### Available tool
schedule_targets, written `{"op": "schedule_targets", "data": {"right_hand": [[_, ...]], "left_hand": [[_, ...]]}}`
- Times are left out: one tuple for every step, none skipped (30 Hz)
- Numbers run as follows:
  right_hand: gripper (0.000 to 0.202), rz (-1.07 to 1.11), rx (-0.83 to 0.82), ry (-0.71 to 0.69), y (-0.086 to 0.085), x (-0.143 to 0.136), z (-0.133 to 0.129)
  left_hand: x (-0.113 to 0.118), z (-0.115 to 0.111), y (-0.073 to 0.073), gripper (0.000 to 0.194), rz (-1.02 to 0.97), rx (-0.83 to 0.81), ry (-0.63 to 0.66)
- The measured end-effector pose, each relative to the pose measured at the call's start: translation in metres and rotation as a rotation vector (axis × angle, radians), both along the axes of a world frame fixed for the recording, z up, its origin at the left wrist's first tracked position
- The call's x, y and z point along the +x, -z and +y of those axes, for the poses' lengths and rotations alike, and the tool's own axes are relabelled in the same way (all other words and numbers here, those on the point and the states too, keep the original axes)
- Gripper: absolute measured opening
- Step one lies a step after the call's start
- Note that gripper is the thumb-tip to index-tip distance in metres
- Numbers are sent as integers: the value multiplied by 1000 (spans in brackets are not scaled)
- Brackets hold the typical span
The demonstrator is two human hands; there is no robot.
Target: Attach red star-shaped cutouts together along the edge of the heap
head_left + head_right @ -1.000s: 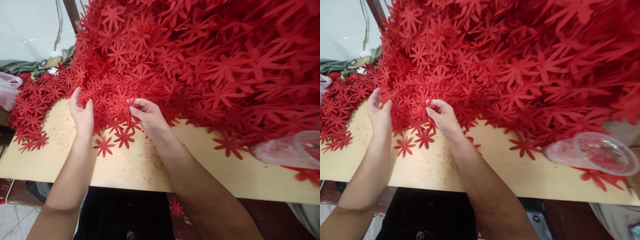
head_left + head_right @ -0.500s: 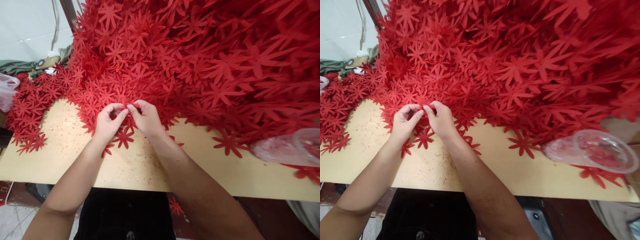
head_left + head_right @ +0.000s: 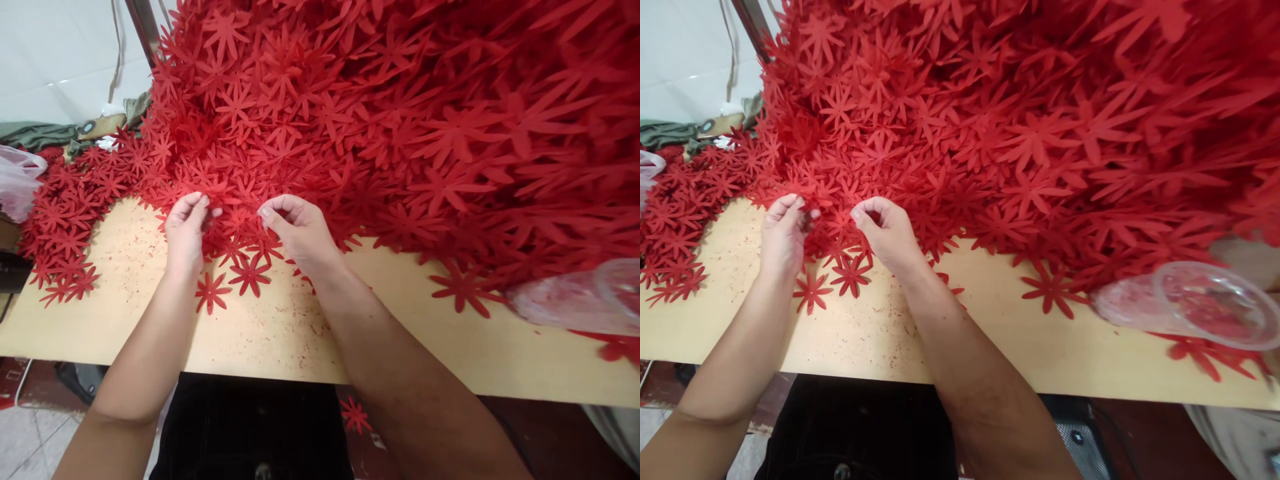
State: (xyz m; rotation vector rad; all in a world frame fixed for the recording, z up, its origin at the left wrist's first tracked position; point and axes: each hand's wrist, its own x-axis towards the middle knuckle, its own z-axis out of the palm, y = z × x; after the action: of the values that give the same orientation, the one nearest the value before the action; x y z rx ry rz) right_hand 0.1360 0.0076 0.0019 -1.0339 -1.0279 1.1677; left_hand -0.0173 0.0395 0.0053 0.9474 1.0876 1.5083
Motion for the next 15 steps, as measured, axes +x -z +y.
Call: {"op": "schedule_targets", "data": {"right_hand": [[32,25,-2,-5,0,-1,0],[37,52,-4,-18,1,-3,0],[41,73,-4,-38,2,-4,0],[43,84,-3,-59,3,-6,0],[44,86,-4,-76,4,-6,1],[43,78,-10,-87,5,-7,1],[40,65,-20,-93,6,-7,1],[35,53,-32,-91,6,-6,1],[31,46,-43,-83,7,-6,1],[26,41,-49,-70,6,-5,1],[21,33,-50,-57,6,-5,1],[18,23,-46,-49,5,-5,1],[15,11,-40,-47,4,-5,0],[14,0,-34,-51,3,-6,0],[14,-15,-30,-63,2,-6,0]], "left_hand": [[3,-2,-1,22,-6,-9,48],[7,-5,-1,24,-4,-11,104],[12,-8,-1,25,0,-7,158],[16,-11,-1,25,6,-2,205],[19,-13,0,25,13,3,240],[21,-15,1,24,20,10,260],[22,-15,2,23,28,21,262],[22,-15,3,21,38,37,249],[22,-15,4,20,48,53,225],[23,-15,5,18,57,67,195],[23,-15,5,17,61,76,162],[23,-15,4,16,59,77,135],[24,-16,3,14,51,70,116],[24,-16,2,13,35,55,104],[23,-16,0,12,12,36,90]]}}
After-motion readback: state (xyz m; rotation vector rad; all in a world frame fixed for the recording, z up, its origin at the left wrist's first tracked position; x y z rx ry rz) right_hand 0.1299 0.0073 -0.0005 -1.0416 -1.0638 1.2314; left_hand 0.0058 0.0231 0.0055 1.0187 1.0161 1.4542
